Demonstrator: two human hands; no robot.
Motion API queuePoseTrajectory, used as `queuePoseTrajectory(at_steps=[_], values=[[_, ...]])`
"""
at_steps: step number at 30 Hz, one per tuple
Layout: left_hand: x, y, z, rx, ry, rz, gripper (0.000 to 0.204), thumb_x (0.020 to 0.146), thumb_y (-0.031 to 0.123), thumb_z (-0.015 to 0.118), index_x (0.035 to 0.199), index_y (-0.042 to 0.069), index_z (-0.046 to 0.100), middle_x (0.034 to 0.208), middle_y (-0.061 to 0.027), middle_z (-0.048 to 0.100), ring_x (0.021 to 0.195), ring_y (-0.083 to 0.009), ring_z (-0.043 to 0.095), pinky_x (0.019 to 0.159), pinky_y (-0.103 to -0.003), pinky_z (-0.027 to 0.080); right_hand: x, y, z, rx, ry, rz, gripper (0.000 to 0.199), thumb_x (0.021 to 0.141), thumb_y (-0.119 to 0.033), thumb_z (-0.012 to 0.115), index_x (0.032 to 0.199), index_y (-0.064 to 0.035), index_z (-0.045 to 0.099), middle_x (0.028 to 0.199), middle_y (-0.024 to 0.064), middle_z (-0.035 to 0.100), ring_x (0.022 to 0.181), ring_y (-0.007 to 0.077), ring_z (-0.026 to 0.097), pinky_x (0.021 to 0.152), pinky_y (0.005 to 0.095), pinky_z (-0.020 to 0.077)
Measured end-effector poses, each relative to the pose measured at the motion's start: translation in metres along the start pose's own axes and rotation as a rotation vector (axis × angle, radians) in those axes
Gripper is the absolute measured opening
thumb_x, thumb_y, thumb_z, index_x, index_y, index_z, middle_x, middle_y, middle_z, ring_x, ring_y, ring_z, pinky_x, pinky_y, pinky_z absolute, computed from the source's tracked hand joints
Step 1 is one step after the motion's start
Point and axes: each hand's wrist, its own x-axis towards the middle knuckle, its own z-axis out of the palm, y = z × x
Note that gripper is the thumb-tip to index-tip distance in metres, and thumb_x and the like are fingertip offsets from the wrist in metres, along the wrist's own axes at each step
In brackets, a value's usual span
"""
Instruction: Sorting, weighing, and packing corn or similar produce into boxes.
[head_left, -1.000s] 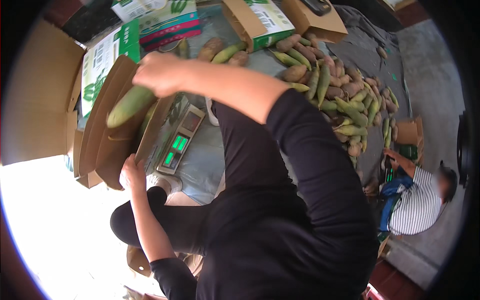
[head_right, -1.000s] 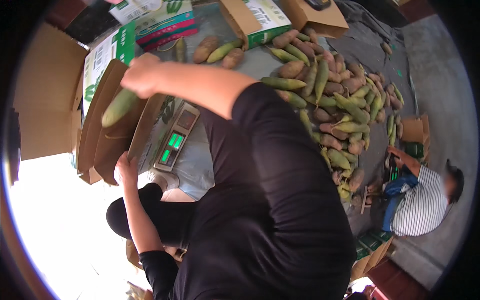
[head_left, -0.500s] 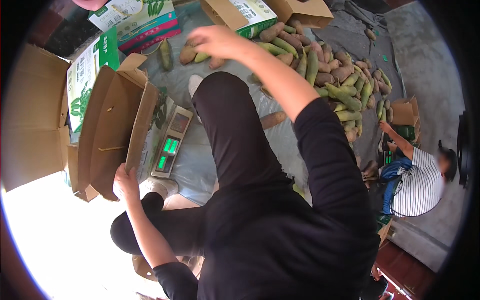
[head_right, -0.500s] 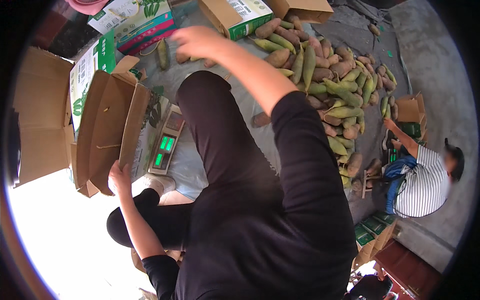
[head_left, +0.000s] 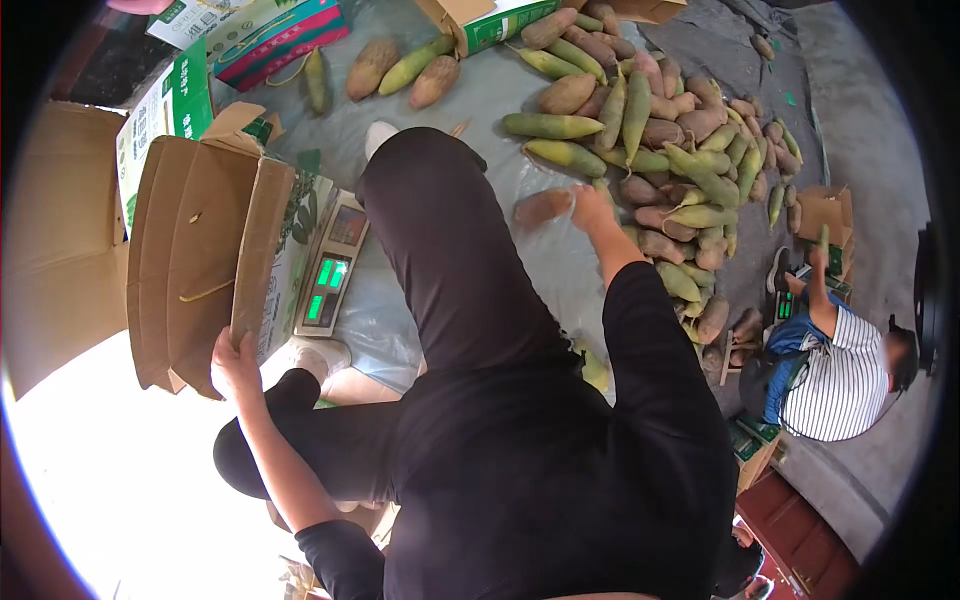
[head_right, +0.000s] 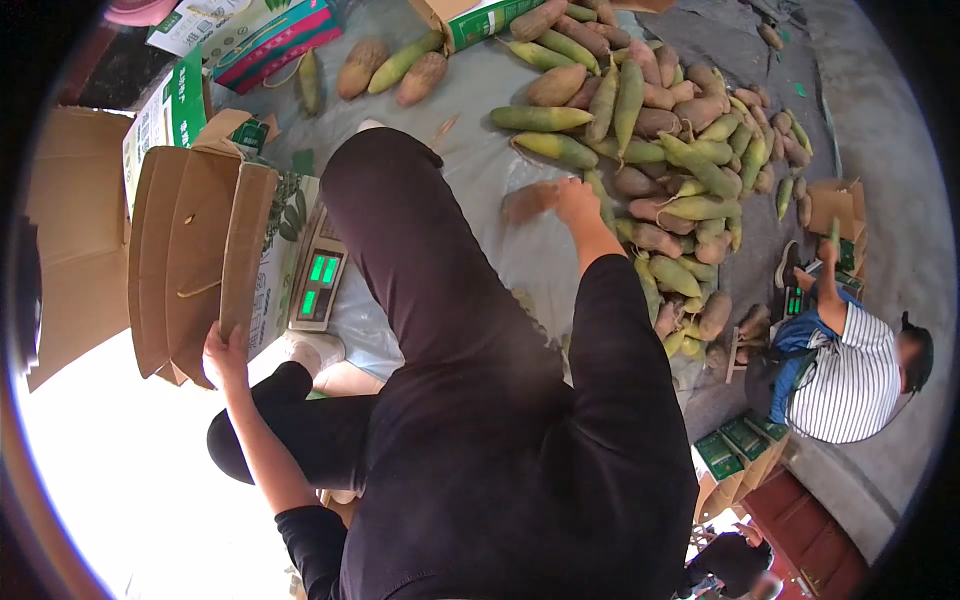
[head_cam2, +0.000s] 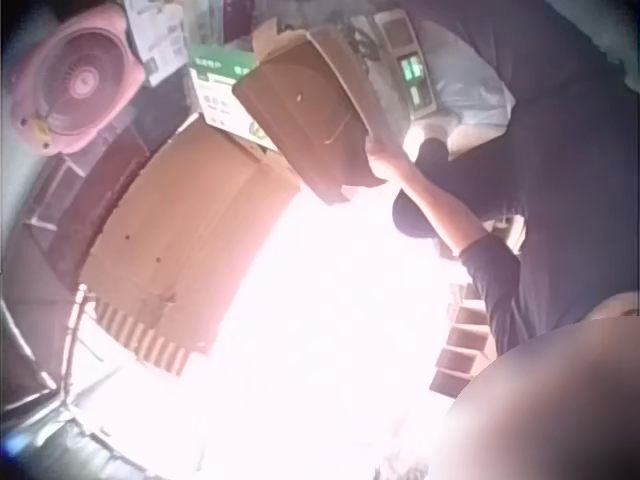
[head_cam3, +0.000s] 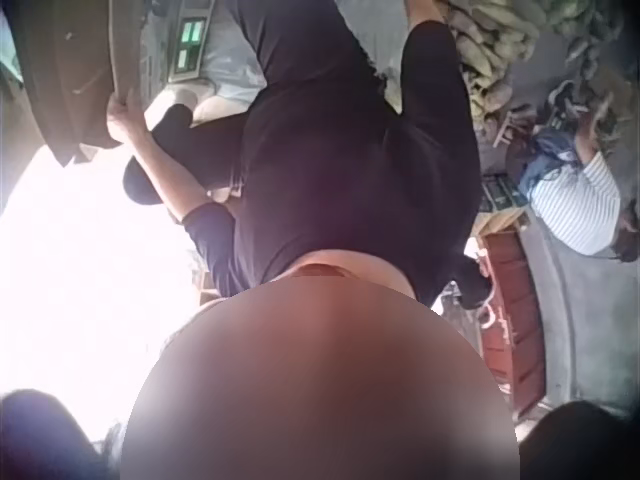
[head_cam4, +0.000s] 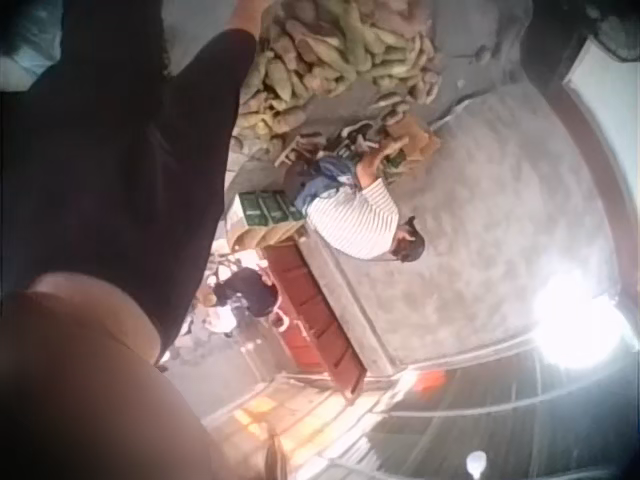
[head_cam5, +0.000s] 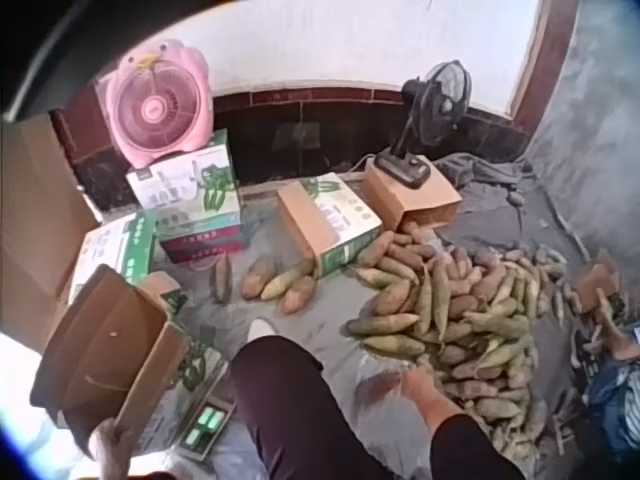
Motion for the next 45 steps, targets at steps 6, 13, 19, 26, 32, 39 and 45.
queuePoseTrajectory(at_steps=[6,13,19,26,32,39,45], values=[[0.001,-0.004,0.003,-0.048,-0.024,-0.035,0.018,0.075,0.017,0.061,0.089,0.006,0.061,0.081,-0.012,0.063,0.074,-0.0289,0.061,0.066,-0.037,0.046,0.004,-0.027,0.007,-0.141,0.018,-0.129,0.065,0.073,-0.001,0.057,0.132,-0.0172,0.035,0.136,0.0046,0.036,0.119,0.0265,0.043,0.089,0.0403,0.0452],[0.003,-0.003,0.002,0.003,-0.032,-0.072,0.021,0.074,0.019,0.061,0.09,0.006,0.062,0.082,-0.0134,0.063,0.076,-0.0307,0.061,0.067,-0.037,0.046,0.027,-0.049,0.002,-0.064,0.112,-0.152,0.064,0.074,-0.002,0.057,0.132,-0.0175,0.035,0.13,0.0039,0.041,0.115,0.0273,0.046,0.087,0.0401,0.0464],[0.003,-0.011,0.005,0.012,-0.021,-0.05,0.021,0.074,0.02,0.061,0.09,0.006,0.061,0.081,-0.0141,0.063,0.076,-0.0315,0.062,0.067,-0.038,0.046,0.038,-0.053,0.0,-0.199,0.035,-0.132,0.052,0.075,-0.009,0.059,0.124,-0.0173,0.045,0.111,0.0075,0.051,0.109,0.0279,0.049,0.084,0.0414,0.0467],[0.004,0.0,0.004,0.054,0.015,-0.028,0.022,0.075,0.021,0.06,0.091,0.006,0.062,0.079,-0.0141,0.063,0.075,-0.031,0.062,0.067,-0.038,0.047,0.017,-0.049,0.031,0.033,0.016,-0.182,0.059,0.062,-0.02,0.073,0.115,-0.0167,0.048,0.11,0.0079,0.052,0.106,0.0312,0.05,0.086,0.0451,0.0451],[0.003,0.005,0.0,0.014,-0.021,-0.118,0.022,0.074,0.021,0.061,0.091,0.006,0.061,0.085,-0.0124,0.063,0.078,-0.0309,0.061,0.068,-0.038,0.047,0.004,-0.059,0.077,-0.013,-0.009,-0.211,0.053,0.065,-0.017,0.069,0.114,-0.014,0.048,0.113,0.0099,0.052,0.107,0.0316,0.05,0.086,0.0468,0.0447],[0.0,0.01,-0.011,0.079,-0.041,-0.098,0.017,0.077,0.015,0.061,0.093,0.01,0.062,0.088,-0.0087,0.062,0.084,-0.0303,0.06,0.071,-0.038,0.047,0.011,-0.048,0.113,0.419,-0.198,0.003,0.034,0.076,-0.008,0.057,0.109,-0.0101,0.05,0.114,0.0125,0.052,0.112,0.0323,0.047,0.088,0.0452,0.0433],[0.009,0.016,0.002,0.002,0.002,-0.02,0.018,0.073,0.012,0.063,0.09,0.009,0.063,0.084,-0.0088,0.062,0.081,-0.0286,0.06,0.069,-0.039,0.048,0.072,0.03,0.166,0.737,0.005,-0.235,0.033,0.078,-0.005,0.053,0.111,-0.0062,0.05,0.107,0.0186,0.057,0.102,0.0382,0.052,0.088,0.044,0.0427]])
